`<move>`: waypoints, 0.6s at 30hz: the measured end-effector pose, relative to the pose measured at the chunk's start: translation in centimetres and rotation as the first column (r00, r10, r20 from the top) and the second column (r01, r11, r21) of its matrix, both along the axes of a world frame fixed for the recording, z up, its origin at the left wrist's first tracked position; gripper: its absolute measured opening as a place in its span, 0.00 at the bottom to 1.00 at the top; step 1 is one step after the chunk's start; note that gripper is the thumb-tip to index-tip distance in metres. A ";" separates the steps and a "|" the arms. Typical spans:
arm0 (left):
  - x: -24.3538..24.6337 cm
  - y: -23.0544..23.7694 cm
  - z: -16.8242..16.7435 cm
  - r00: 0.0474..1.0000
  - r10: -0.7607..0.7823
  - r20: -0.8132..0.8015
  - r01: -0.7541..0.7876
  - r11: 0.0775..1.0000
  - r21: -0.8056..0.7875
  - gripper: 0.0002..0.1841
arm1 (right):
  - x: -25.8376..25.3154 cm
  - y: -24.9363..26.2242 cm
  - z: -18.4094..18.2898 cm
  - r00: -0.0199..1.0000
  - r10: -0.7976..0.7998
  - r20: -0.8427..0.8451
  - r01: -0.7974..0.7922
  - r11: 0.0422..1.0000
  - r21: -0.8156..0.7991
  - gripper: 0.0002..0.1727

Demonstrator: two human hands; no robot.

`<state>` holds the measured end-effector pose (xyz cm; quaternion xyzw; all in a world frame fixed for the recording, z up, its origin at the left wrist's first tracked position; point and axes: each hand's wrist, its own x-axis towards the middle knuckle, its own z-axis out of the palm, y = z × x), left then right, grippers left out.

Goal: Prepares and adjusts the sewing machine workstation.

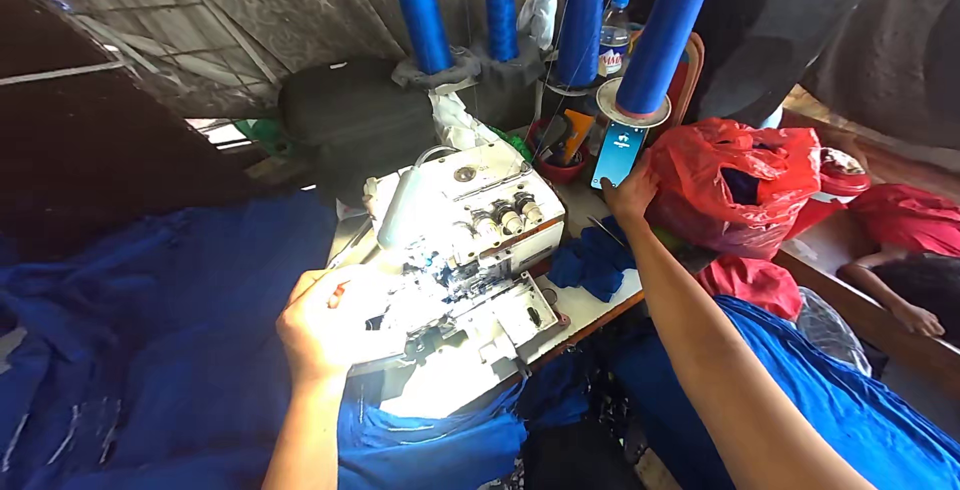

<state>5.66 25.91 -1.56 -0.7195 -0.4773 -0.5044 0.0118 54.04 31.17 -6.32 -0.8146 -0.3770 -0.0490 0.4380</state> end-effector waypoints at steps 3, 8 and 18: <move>0.0 0.1 0.0 1.000 -0.006 -0.002 0.006 1.000 -0.010 0.12 | 0.8 0.1 0.3 0.992 0.072 -0.105 -0.057 0.989 0.138 0.39; 0.4 -0.3 0.7 1.000 0.022 0.012 -0.021 1.000 -0.014 0.11 | -2.4 -3.3 11.3 0.806 0.030 -0.591 -0.129 0.984 -0.126 0.24; 0.6 -0.6 0.8 0.996 0.085 0.031 -0.083 0.994 -0.066 0.09 | 2.2 -1.8 2.8 0.945 -0.019 -0.326 0.040 0.997 0.058 0.22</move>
